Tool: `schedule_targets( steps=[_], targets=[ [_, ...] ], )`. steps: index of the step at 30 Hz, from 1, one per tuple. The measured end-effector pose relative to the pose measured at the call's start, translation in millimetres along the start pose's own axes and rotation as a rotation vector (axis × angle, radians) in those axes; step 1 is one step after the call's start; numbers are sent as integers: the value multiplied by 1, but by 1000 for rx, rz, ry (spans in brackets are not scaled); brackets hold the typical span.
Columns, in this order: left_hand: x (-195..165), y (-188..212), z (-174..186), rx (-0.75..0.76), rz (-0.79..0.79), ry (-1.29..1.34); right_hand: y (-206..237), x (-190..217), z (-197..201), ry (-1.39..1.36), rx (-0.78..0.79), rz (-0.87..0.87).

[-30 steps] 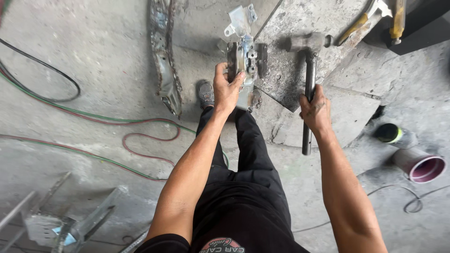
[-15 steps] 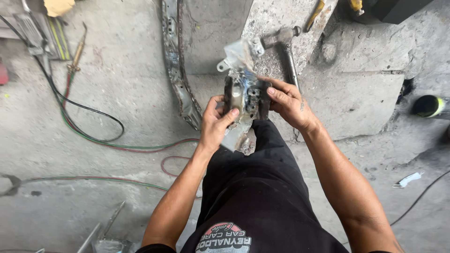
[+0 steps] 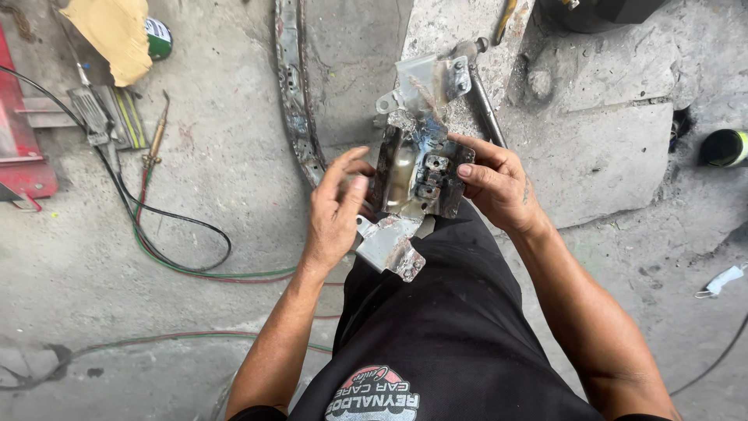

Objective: The person repeatedly strikes a metal automotive part with a sledgehammer on a concrete block, rotating and repositioning the part between strikes to shape or flatten it. The person also briefly uses pliers to adjust the part before resuming hammering.

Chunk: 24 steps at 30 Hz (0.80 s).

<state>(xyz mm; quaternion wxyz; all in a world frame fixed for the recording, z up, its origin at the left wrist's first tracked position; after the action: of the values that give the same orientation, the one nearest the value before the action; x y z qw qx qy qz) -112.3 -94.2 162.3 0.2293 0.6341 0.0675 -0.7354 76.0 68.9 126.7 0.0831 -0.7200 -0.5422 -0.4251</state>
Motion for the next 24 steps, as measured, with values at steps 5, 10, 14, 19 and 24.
schedule_targets(
  steps=[5,10,14,19,24],
  targets=[
    [-21,16,6,38,-481,-676,5,1,-14,53,-48,-14],
    [-21,21,-5,151,-571,-939,6,5,-28,14,-15,-7],
    [-37,22,-13,257,-703,-886,7,17,-43,23,39,-8],
    [-63,18,-24,270,-787,-908,8,31,-55,151,57,66],
    [-81,16,-29,209,-732,-700,13,33,-55,81,110,6]
  ],
)
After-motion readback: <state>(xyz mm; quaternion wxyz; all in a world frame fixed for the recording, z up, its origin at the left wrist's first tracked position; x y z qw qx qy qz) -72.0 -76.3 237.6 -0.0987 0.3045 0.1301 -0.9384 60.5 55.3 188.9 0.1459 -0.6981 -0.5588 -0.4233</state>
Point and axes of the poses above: each hand's wrist, its own y-axis away from the middle knuckle, its own z-axis out of the back of the hand, x = y × z, the point moved 6 cm from there along -y, towards the middle knuckle, and after that the axes turned 6 degrees about x, right-handed, at the moved point
